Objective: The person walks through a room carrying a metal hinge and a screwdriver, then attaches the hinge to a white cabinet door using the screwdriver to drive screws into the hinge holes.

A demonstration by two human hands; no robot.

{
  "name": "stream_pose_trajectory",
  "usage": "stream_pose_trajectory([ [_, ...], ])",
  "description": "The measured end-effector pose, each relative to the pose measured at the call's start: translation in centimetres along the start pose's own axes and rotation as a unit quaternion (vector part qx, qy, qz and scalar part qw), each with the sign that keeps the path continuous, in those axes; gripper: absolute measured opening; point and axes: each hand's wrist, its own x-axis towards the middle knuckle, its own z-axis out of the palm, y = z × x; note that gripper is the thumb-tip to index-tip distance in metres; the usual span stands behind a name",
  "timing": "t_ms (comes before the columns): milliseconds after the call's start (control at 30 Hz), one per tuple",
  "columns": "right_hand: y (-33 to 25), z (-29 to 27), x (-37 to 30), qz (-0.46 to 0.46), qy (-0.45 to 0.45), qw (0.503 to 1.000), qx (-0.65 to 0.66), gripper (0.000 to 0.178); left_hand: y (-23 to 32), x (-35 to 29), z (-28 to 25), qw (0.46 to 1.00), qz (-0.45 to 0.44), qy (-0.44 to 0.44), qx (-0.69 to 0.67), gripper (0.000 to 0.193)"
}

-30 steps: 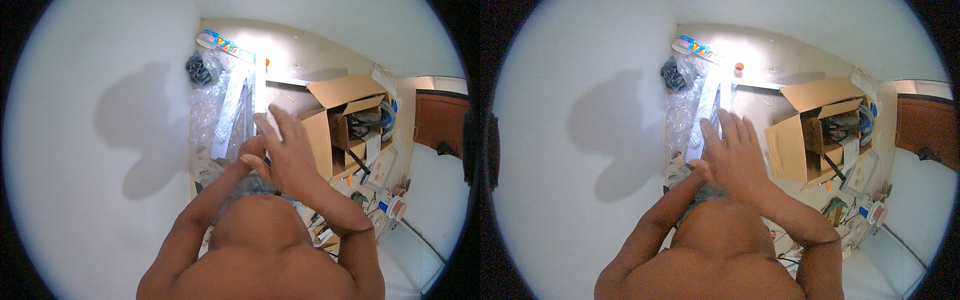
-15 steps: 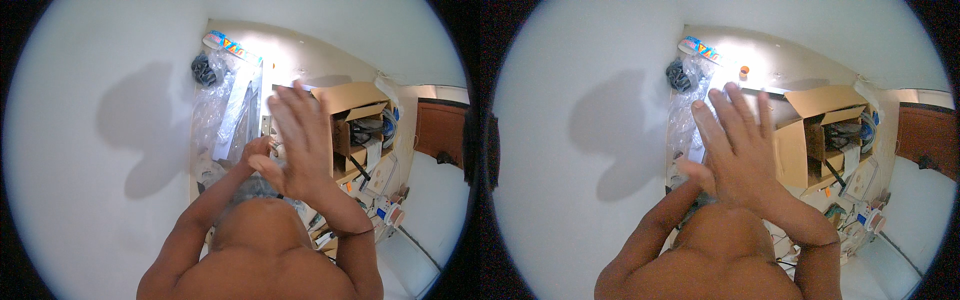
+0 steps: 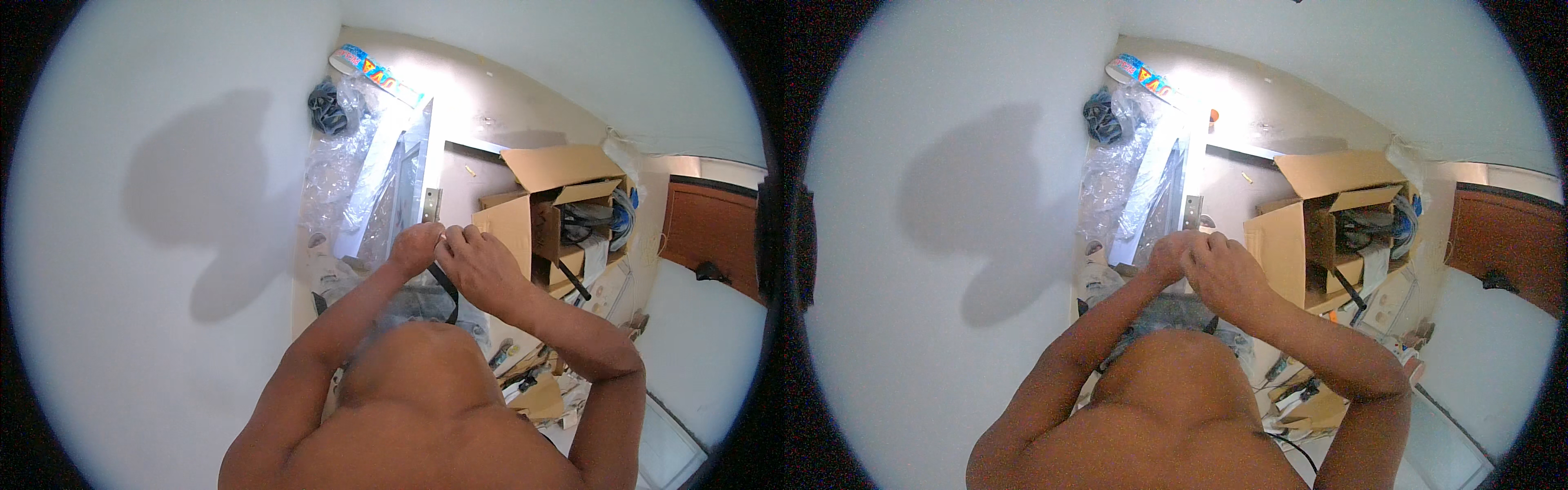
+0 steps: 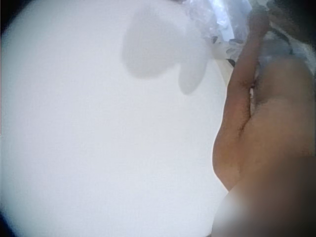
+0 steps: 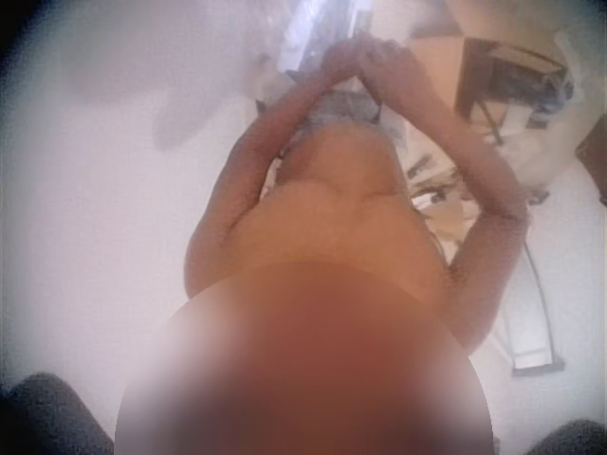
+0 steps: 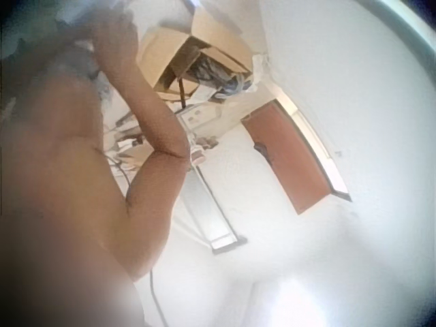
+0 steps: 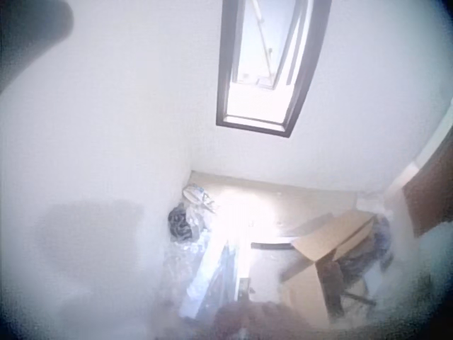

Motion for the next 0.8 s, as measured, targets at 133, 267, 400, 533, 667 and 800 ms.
stream_pose_trajectory([
  [133,0.8,-1.8,2.6,0.126,-0.137,0.977,0.104,0.033,-1.0,-0.3,1.0,0.999,-0.040,0.009,0.033,0.012],
  [267,0.8,-1.3,3.0,0.172,-0.124,0.971,0.106,0.027,-1.7,-0.3,1.0,0.998,-0.022,0.009,0.053,0.011],
  [400,0.3,-0.6,2.3,-0.023,0.097,0.995,-0.004,0.033,-1.7,-0.3,0.8,0.993,0.066,0.095,-0.013,0.008],
  [533,1.2,-1.6,3.7,0.170,-0.095,0.975,0.103,0.034,-1.3,-0.3,0.8,0.997,-0.007,0.070,0.034,0.008],
  [667,1.6,-2.8,3.5,0.260,-0.158,0.944,0.128,0.033,-1.7,0.4,0.9,0.997,0.006,0.052,0.058,0.010],
  [800,0.9,-2.3,2.3,-0.032,-0.160,0.986,-0.043,0.033,-1.8,0.1,1.3,0.993,0.050,0.104,0.032,0.010],
])
